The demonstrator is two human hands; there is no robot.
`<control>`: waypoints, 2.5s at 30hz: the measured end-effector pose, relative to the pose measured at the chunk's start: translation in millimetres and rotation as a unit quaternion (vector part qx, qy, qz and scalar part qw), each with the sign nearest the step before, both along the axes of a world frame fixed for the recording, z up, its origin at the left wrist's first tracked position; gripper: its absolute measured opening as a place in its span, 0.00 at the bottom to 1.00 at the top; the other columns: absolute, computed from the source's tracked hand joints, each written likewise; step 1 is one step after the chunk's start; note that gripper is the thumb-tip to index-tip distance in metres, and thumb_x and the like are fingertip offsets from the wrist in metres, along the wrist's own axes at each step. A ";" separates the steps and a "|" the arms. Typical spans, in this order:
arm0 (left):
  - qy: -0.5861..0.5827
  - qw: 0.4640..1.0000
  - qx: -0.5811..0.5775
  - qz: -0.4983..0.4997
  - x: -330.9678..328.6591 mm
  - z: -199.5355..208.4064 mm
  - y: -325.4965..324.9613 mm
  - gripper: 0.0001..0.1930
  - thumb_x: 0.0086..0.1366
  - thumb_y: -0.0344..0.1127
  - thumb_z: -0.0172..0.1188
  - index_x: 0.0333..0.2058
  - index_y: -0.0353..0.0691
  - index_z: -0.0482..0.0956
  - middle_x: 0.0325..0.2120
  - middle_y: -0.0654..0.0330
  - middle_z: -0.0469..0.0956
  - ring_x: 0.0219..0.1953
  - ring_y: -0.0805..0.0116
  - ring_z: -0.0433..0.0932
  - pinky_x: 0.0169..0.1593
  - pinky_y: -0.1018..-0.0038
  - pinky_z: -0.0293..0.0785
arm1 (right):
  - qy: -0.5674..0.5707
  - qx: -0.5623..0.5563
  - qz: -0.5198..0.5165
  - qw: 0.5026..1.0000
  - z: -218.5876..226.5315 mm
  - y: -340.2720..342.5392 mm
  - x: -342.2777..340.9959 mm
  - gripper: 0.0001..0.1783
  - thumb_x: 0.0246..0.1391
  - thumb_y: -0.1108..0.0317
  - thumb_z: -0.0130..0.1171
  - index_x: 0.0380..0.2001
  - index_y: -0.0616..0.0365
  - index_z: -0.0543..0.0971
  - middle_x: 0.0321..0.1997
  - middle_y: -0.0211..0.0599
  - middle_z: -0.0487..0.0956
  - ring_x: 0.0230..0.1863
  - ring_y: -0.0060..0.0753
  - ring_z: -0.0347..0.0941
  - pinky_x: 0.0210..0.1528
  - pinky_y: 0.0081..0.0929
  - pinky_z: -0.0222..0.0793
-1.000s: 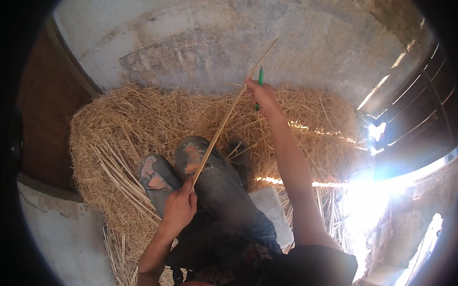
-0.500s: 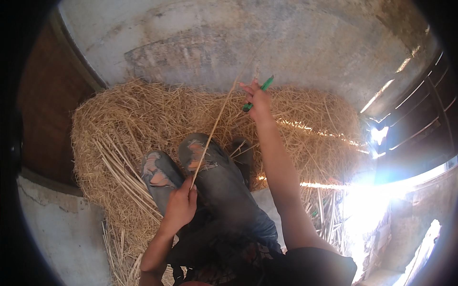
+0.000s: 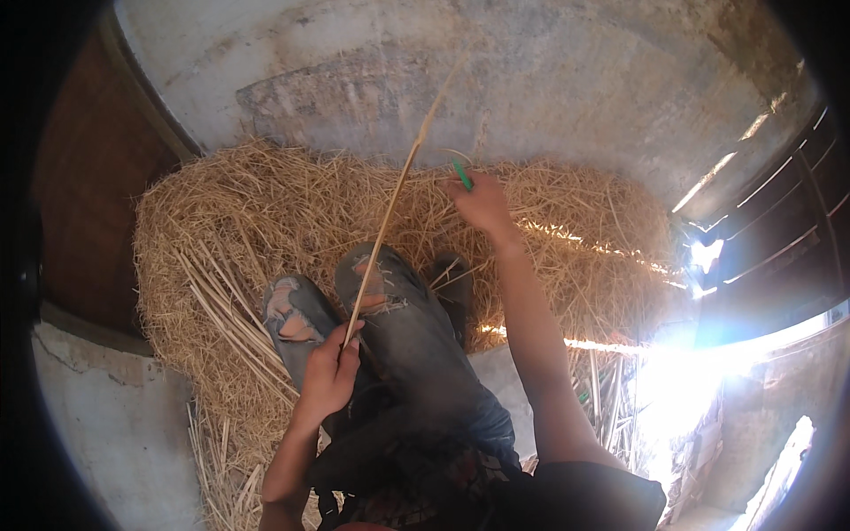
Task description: The person uses a small green-handled knife to shave and smooth down long, thin strips of bamboo while sitting in a workspace containing straw.
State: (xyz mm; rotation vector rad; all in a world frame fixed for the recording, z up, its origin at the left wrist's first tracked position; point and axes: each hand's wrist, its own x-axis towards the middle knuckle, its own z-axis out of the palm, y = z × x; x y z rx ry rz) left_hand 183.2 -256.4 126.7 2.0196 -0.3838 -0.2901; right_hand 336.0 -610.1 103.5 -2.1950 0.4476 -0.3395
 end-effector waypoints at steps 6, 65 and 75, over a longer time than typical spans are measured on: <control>0.096 0.994 -0.058 -0.019 -0.9 8.5 -4.6 0.17 0.78 0.33 0.47 0.59 0.35 0.75 0.18 0.68 0.68 0.20 0.80 0.67 0.25 0.77 0.65 | -0.072 0.164 0.078 0.981 13.0 9.4 -0.1 0.18 0.64 0.58 0.63 0.46 0.63 0.86 0.42 0.42 0.88 0.50 0.37 0.81 0.59 0.39 0.70; 0.125 0.916 -0.344 0.164 199.3 -11.0 23.3 0.23 0.83 0.50 0.40 0.28 0.44 0.65 0.14 0.69 0.55 0.13 0.77 0.55 0.18 0.76 0.49 | -0.078 -0.188 0.393 0.897 57.9 208.2 153.2 0.12 0.48 0.61 0.66 0.19 0.58 0.82 0.16 0.45 0.77 0.19 0.50 0.76 0.27 0.44 0.71; 0.128 0.902 -0.397 0.115 199.3 -17.7 33.8 0.24 0.82 0.52 0.41 0.27 0.44 0.63 0.15 0.68 0.55 0.13 0.77 0.51 0.18 0.76 0.45 | -0.144 -0.150 0.414 0.886 52.2 216.6 154.1 0.11 0.46 0.65 0.66 0.18 0.59 0.80 0.15 0.46 0.76 0.18 0.51 0.75 0.25 0.43 0.70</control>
